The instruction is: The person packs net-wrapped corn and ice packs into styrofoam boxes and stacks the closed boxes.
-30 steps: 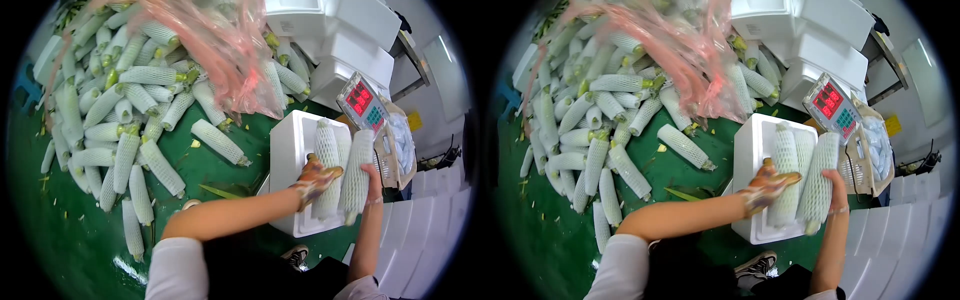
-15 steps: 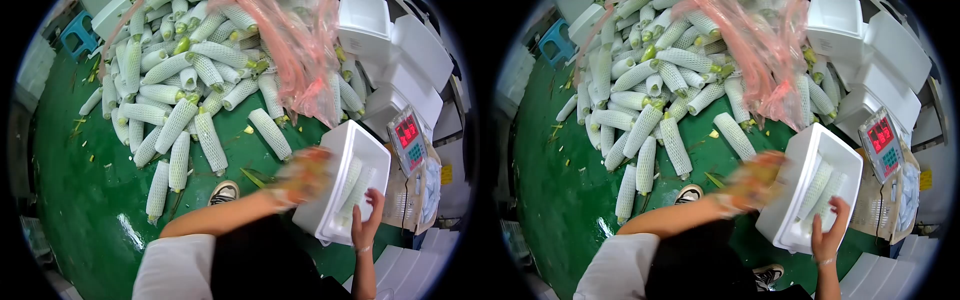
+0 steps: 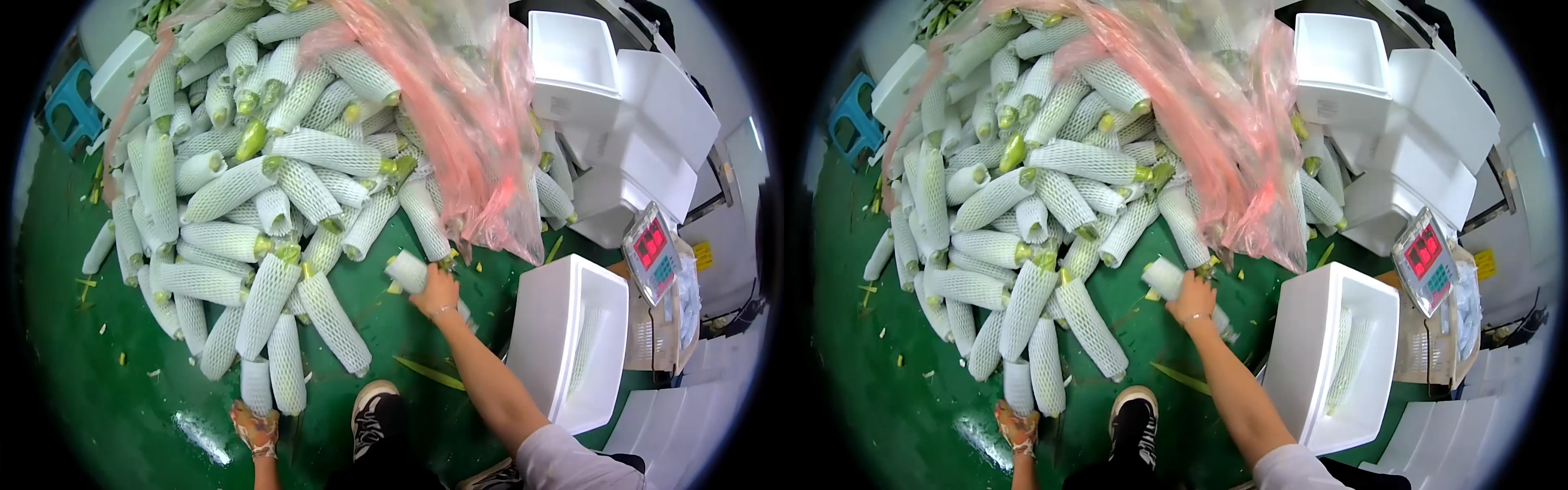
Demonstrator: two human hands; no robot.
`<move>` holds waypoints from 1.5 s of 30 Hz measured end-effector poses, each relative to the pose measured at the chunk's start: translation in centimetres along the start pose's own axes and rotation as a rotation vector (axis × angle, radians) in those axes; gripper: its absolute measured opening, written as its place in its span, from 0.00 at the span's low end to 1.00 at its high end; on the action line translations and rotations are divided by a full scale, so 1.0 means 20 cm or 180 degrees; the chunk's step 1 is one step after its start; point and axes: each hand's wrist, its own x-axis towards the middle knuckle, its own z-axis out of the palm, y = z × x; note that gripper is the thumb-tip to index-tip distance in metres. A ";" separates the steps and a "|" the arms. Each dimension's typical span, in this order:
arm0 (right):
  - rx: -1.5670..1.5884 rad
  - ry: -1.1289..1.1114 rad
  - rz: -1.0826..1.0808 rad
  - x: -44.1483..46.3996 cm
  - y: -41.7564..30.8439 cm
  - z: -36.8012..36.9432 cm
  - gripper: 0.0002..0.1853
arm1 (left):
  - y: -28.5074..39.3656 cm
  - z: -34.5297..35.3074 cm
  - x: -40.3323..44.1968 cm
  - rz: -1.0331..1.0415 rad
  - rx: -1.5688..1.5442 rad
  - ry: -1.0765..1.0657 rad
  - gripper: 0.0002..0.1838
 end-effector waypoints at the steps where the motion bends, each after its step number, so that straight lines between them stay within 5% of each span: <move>1: 0.0446 -0.0412 -0.0141 -0.05 -0.06 -0.07 0.34 | 0.23 -0.22 0.09 -0.0387 -0.0511 -0.0502 0.48; 5: 0.2736 -0.0583 0.0102 -0.31 -0.34 0.09 0.40 | 0.12 0.13 0.27 0.0591 -0.0771 -0.0186 0.49; 8: 0.1239 -0.0715 -0.0083 -0.25 -0.48 0.20 0.41 | 0.23 0.02 0.39 0.0993 -0.0001 -0.0633 0.52; 11: 0.1928 0.0484 -0.0060 0.06 -0.56 0.05 0.45 | 0.39 -0.21 0.47 0.0600 0.0313 -0.1515 0.56; 12: 0.2522 0.0637 0.0100 0.22 -0.56 0.08 0.45 | 0.39 -0.18 0.43 0.0736 0.0340 -0.1330 0.55; 14: 0.3423 -0.0168 0.0988 0.54 -0.55 0.29 0.33 | 0.34 -0.15 0.40 0.0974 0.0455 -0.0881 0.53; 15: 0.3796 -0.0489 0.1364 0.62 -0.59 0.29 0.28 | 0.44 -0.31 0.40 0.1288 0.0074 -0.0655 0.47; 16: 0.4097 -0.0667 0.1523 0.56 -0.63 0.13 0.24 | 0.51 -0.38 0.38 0.1349 -0.0342 0.0084 0.31; 19: 0.4943 -0.1283 0.1885 0.36 -0.55 -0.10 0.20 | 0.72 -0.64 0.56 0.1343 -0.1954 0.0663 0.16; 22: 0.3899 -0.0943 0.0531 -0.04 -0.36 -0.05 0.25 | 1.09 -0.80 0.79 0.1480 -0.2422 0.0433 0.11; 23: 0.3308 -0.0761 0.0247 -0.13 -0.30 -0.02 0.32 | 1.17 -0.69 0.95 0.2566 -0.1738 0.0915 0.14; 24: 0.2655 -0.0642 0.0171 -0.22 -0.30 -0.10 0.32 | 1.29 -0.56 1.08 0.2628 -0.1641 0.0672 0.16; 25: 0.2765 -0.0670 0.0130 -0.28 -0.31 -0.15 0.32 | 1.35 -0.27 1.34 0.3412 -0.0080 0.1920 0.20; 27: 0.2766 -0.0644 -0.0244 -0.35 -0.31 -0.22 0.32 | 1.61 -0.27 1.54 0.1250 -0.0832 -0.0194 0.25; 30: 0.2010 -0.1136 -0.1078 -0.33 -0.30 -0.21 0.34 | 1.74 -0.36 1.64 0.0779 -0.0356 -0.0609 0.26; 33: 0.1285 -0.0300 -0.2138 -0.09 -0.45 -0.23 0.31 | 1.69 -0.11 1.91 0.0167 -0.2048 -0.1704 0.26; 36: 0.1673 0.1040 -0.1745 0.48 -0.71 -0.28 0.27 | 1.56 0.13 1.90 0.0675 -0.1440 -0.0426 0.27; 38: 0.0518 0.0275 -0.1425 0.71 -0.86 -0.17 0.24 | 1.68 -0.26 1.72 0.0687 -0.0321 -0.1023 0.29; 40: 0.0216 0.0385 -0.1478 0.71 -0.90 -0.16 0.22 | 1.74 -0.43 1.63 0.0786 -0.0002 -0.1301 0.32; 44: 0.0456 0.0202 -0.1361 0.61 -0.86 -0.25 0.21 | 1.78 -0.33 1.71 0.0688 -0.0030 -0.0524 0.35; 45: 0.0472 0.0647 -0.1606 0.58 -0.80 -0.23 0.21 | 1.72 -0.02 1.86 0.1012 0.0057 0.0683 0.29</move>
